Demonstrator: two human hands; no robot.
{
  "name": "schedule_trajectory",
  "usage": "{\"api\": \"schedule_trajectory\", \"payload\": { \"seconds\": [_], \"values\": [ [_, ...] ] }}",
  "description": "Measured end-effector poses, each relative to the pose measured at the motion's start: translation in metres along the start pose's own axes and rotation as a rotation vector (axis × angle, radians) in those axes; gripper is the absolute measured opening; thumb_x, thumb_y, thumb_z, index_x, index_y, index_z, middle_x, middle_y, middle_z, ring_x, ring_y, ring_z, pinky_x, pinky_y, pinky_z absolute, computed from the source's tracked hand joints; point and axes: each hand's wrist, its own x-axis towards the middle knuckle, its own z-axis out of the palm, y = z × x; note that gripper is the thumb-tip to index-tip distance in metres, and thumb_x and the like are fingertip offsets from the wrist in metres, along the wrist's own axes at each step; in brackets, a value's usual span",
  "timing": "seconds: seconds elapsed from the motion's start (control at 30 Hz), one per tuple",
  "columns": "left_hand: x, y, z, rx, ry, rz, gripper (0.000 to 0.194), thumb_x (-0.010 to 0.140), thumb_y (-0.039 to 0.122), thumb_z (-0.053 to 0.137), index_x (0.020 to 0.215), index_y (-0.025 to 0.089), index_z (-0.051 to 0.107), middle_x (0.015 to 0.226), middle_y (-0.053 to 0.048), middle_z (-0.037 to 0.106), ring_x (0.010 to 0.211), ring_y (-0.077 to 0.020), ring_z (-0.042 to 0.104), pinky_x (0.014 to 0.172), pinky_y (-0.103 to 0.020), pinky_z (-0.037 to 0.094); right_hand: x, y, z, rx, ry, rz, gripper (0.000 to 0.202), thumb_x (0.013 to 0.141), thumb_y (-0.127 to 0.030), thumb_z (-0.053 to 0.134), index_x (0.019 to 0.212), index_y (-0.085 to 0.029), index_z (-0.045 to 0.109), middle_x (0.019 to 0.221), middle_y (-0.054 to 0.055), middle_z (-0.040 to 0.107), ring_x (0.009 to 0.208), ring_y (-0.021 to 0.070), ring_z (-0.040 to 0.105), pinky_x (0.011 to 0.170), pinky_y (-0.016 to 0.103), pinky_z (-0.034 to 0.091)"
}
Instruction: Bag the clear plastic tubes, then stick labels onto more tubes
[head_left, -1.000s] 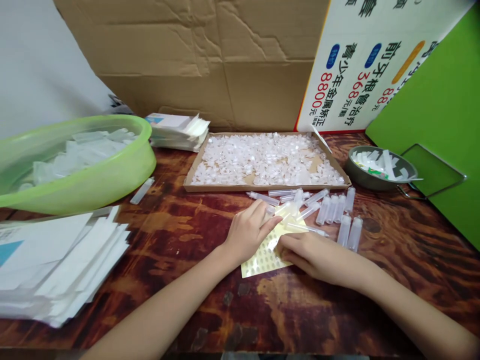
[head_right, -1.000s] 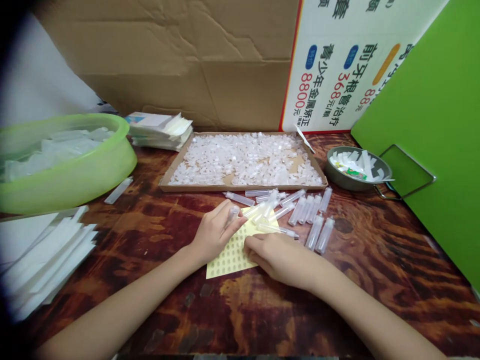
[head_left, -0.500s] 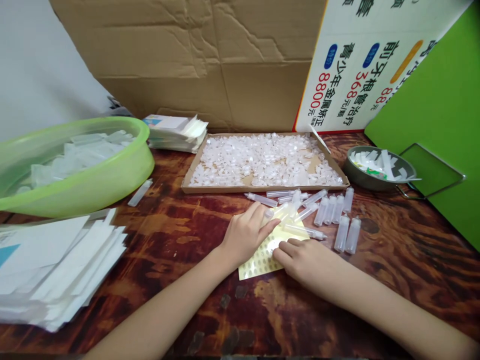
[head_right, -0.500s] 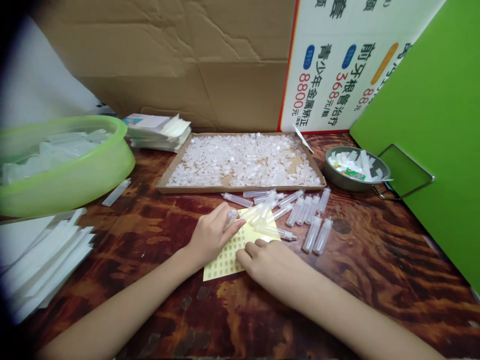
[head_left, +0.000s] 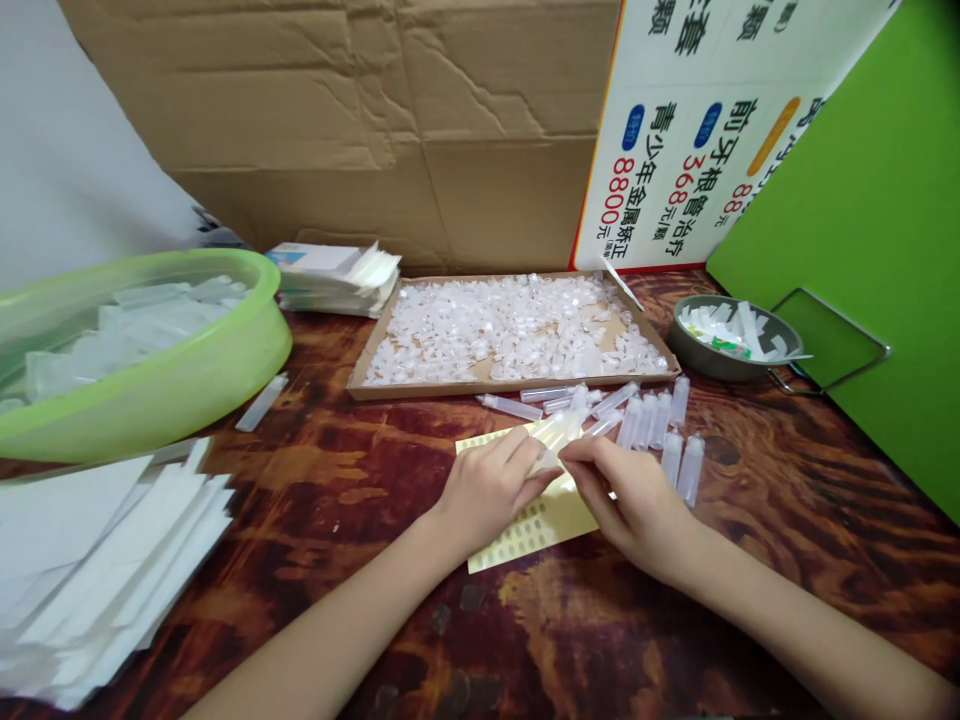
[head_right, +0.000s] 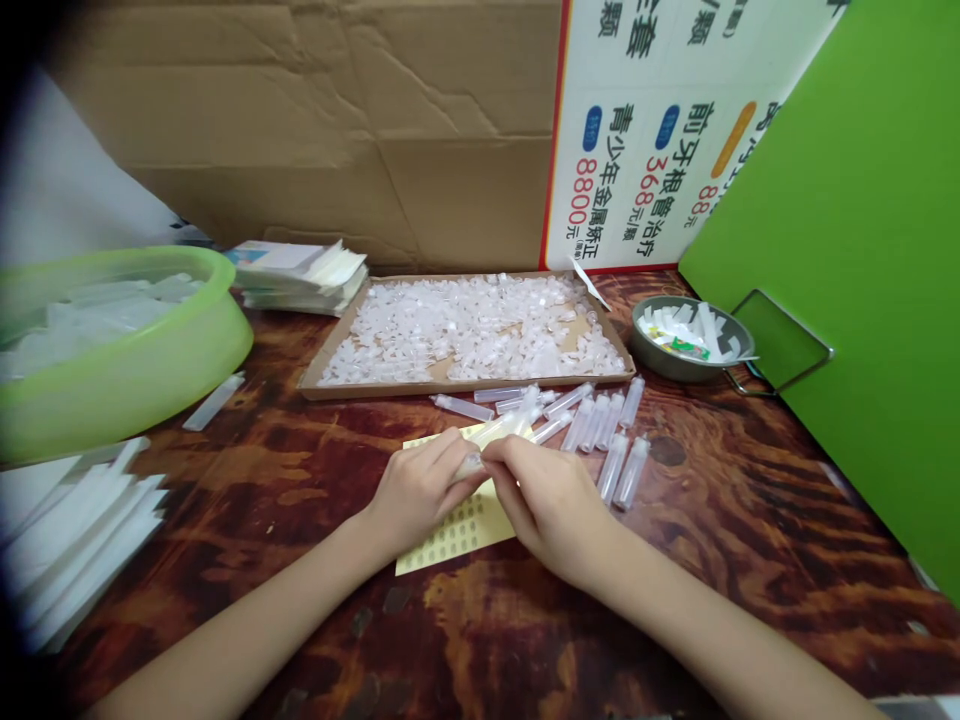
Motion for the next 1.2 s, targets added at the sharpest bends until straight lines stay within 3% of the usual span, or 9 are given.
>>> {"api": "schedule_trajectory", "payload": {
  "seconds": [0.47,0.6,0.8,0.87,0.97,1.03,1.2],
  "values": [
    [-0.003,-0.002,0.002,-0.054,-0.054,0.005,0.035,0.095,0.040,0.029,0.078,0.016,0.048,0.069,-0.001,0.054,0.059,-0.0145,0.055,0.048,-0.025,0.040,0.002,0.004,0.005,-0.197,-0.030,-0.185,0.016,0.091,-0.009,0.038,0.090,-0.014,0.054,0.064,0.002,0.055,0.055,0.0117,0.049,0.051,0.023,0.034],
    [-0.004,-0.003,0.003,-0.102,-0.069,-0.026,0.035,0.096,0.039,0.025,0.079,0.016,0.047,0.070,-0.002,0.054,0.061,-0.0145,0.055,0.050,-0.024,0.041,0.001,0.007,0.002,-0.193,-0.035,-0.182,0.017,0.091,-0.013,0.044,0.102,-0.013,0.056,0.065,0.002,0.055,0.057,0.0119,0.049,0.053,0.023,0.035],
    [-0.002,0.003,-0.001,-0.229,-0.089,-0.103,0.033,0.096,0.039,0.024,0.082,0.017,0.045,0.073,-0.003,0.053,0.065,-0.0157,0.055,0.055,-0.026,0.045,0.001,0.009,0.004,0.067,0.032,-0.152,0.030,0.088,-0.010,0.049,0.116,-0.018,0.055,0.078,0.004,0.054,0.067,0.0118,0.051,0.056,0.022,0.039],
    [-0.003,0.008,-0.004,-0.294,-0.144,-0.129,0.034,0.096,0.040,0.023,0.083,0.017,0.045,0.074,-0.003,0.054,0.065,-0.0157,0.055,0.055,-0.026,0.046,0.002,0.006,0.006,0.188,0.024,-0.127,0.024,0.088,-0.009,0.051,0.109,-0.017,0.059,0.080,0.004,0.054,0.070,0.0121,0.052,0.060,0.023,0.042],
    [-0.005,0.015,-0.008,-0.358,-0.196,-0.131,0.037,0.095,0.043,0.020,0.082,0.018,0.045,0.071,-0.002,0.052,0.059,-0.0150,0.053,0.050,-0.026,0.043,0.004,0.002,0.006,0.364,0.008,-0.026,0.004,0.084,-0.013,0.058,0.083,-0.016,0.060,0.076,0.002,0.051,0.069,0.0114,0.051,0.061,0.023,0.042],
    [-0.006,0.016,-0.008,-0.390,-0.197,-0.126,0.038,0.095,0.043,0.019,0.082,0.018,0.046,0.070,-0.002,0.051,0.059,-0.0149,0.053,0.050,-0.025,0.042,0.006,0.002,0.003,0.441,-0.021,0.042,0.011,0.083,-0.017,0.061,0.073,-0.017,0.056,0.076,0.002,0.050,0.071,0.0118,0.051,0.063,0.024,0.042],
    [-0.007,0.019,-0.007,-0.477,-0.236,-0.186,0.036,0.094,0.046,0.024,0.091,0.018,0.046,0.082,-0.005,0.057,0.075,-0.0187,0.058,0.063,-0.030,0.048,0.012,0.003,-0.014,0.468,-0.190,0.084,0.004,0.084,-0.020,0.060,0.079,-0.019,0.060,0.089,0.004,0.055,0.084,0.0142,0.056,0.074,0.025,0.046]
  ]
}}
